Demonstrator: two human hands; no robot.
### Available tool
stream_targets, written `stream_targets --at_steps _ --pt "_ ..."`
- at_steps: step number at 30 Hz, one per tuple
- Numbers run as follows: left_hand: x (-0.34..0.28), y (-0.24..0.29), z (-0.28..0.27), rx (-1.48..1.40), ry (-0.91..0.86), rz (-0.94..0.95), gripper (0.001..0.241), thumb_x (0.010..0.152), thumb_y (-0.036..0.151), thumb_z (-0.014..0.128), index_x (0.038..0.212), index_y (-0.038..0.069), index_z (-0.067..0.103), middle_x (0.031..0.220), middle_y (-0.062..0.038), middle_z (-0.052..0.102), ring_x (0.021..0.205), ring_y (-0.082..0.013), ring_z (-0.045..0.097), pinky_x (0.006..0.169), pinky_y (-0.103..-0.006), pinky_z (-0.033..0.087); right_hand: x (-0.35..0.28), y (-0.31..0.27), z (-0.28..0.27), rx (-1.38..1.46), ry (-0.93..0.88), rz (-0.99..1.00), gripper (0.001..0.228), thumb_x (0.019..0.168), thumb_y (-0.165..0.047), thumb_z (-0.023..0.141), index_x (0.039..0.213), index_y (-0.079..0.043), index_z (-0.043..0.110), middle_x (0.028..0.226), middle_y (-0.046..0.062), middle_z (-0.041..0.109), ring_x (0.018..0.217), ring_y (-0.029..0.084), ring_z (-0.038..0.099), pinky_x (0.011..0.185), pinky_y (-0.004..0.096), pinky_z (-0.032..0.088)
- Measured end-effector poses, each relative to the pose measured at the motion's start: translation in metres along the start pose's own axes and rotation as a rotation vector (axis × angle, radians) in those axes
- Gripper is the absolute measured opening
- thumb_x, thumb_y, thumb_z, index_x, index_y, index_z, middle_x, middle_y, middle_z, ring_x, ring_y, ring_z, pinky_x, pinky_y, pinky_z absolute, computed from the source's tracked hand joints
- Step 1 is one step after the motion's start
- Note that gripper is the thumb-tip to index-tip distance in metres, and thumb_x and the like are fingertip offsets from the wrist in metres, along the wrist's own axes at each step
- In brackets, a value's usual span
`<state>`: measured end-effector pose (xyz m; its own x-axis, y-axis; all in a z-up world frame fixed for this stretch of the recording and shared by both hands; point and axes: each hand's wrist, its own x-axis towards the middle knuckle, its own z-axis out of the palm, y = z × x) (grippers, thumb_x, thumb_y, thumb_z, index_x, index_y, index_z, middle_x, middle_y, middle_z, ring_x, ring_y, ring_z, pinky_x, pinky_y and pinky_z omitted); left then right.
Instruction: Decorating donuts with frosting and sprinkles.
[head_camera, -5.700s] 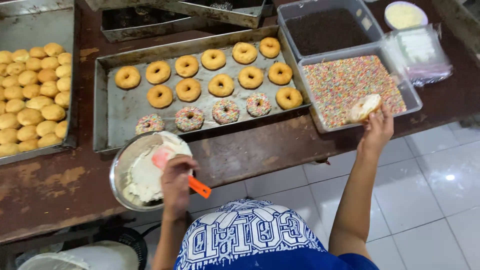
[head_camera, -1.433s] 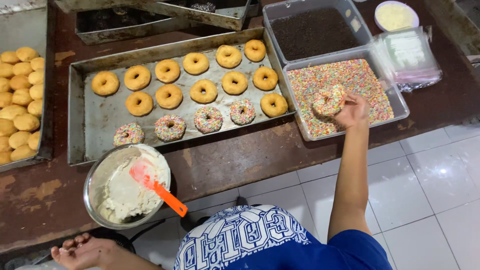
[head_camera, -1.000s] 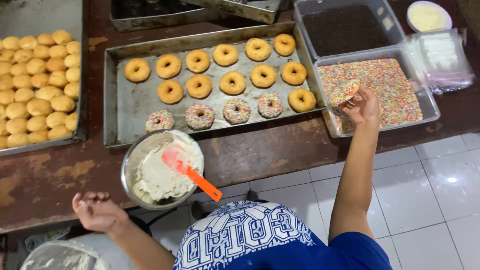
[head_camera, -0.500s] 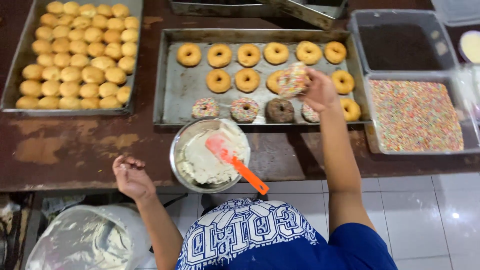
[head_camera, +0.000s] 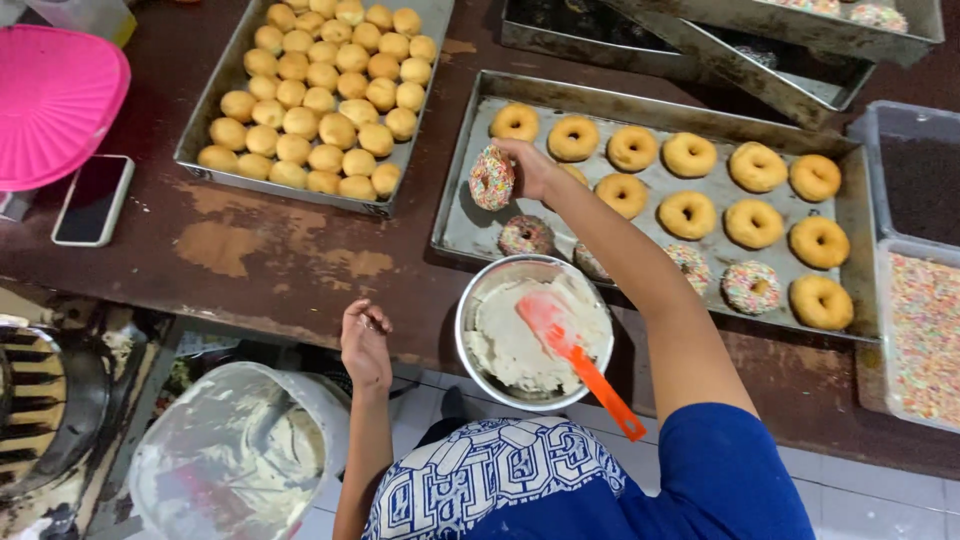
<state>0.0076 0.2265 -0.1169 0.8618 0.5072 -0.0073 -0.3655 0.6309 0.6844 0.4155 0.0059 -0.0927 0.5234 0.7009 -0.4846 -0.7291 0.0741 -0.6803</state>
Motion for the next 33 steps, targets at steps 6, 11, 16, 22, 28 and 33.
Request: stream_targets --at_steps 6,11,16,22,28,33 --pt "0.014 0.012 -0.02 -0.011 -0.024 0.004 0.032 0.101 0.021 0.052 0.127 0.003 0.055 0.099 -0.009 0.055 0.091 -0.0199 0.051 0.085 -0.0338 0.044 0.064 0.01 -0.027 -0.038 0.088 0.087 0.055 0.097 -0.054 0.061 0.115 -0.003 0.067 0.115 0.015 0.072 0.108 0.031 0.069 0.103 0.051 0.055" --pt "0.021 0.012 -0.023 0.008 -0.01 -0.036 0.032 0.1 0.021 0.052 0.126 0.003 0.054 0.098 -0.009 0.055 0.091 -0.0198 0.05 0.084 -0.0338 0.044 0.053 0.0 -0.03 -0.101 0.173 0.135 0.068 0.09 -0.064 0.056 0.117 -0.002 0.066 0.115 0.014 0.073 0.108 0.03 0.07 0.099 0.054 0.053" --pt "0.029 0.005 -0.016 -0.011 -0.056 -0.087 0.033 0.098 0.021 0.051 0.126 0.003 0.054 0.099 -0.009 0.055 0.091 -0.0201 0.051 0.083 -0.0335 0.044 0.063 -0.003 -0.064 -0.189 0.331 0.126 0.071 0.089 -0.066 0.062 0.121 -0.002 0.061 0.111 0.011 0.068 0.102 0.028 0.067 0.097 0.05 0.053" --pt "0.038 0.005 -0.021 -0.027 -0.107 -0.099 0.033 0.097 0.019 0.051 0.125 0.003 0.054 0.1 -0.009 0.055 0.092 -0.0204 0.051 0.084 -0.0339 0.045 0.058 0.002 -0.072 -0.332 0.468 -0.117 0.078 0.09 -0.057 0.067 0.138 0.001 0.046 0.117 0.01 0.061 0.105 0.027 0.064 0.095 0.049 0.055" --pt "0.047 0.008 -0.024 -0.001 -0.098 -0.077 0.029 0.101 0.018 0.049 0.126 0.003 0.053 0.101 -0.01 0.054 0.092 -0.0219 0.05 0.085 -0.0351 0.044 -0.018 0.001 -0.034 -1.21 0.796 -0.464 0.05 0.089 -0.041 0.067 0.121 -0.005 0.08 0.122 0.018 0.076 0.115 0.035 0.07 0.103 0.042 0.054" --pt "0.049 0.001 -0.026 -0.016 -0.1 -0.106 0.031 0.101 0.018 0.047 0.126 0.002 0.053 0.1 -0.01 0.054 0.091 -0.022 0.05 0.084 -0.0354 0.043 -0.041 0.004 -0.046 -1.768 0.939 -0.385 0.044 0.076 -0.031 0.075 0.109 -0.003 0.071 0.112 0.023 0.068 0.105 0.042 0.063 0.089 0.052 0.05"
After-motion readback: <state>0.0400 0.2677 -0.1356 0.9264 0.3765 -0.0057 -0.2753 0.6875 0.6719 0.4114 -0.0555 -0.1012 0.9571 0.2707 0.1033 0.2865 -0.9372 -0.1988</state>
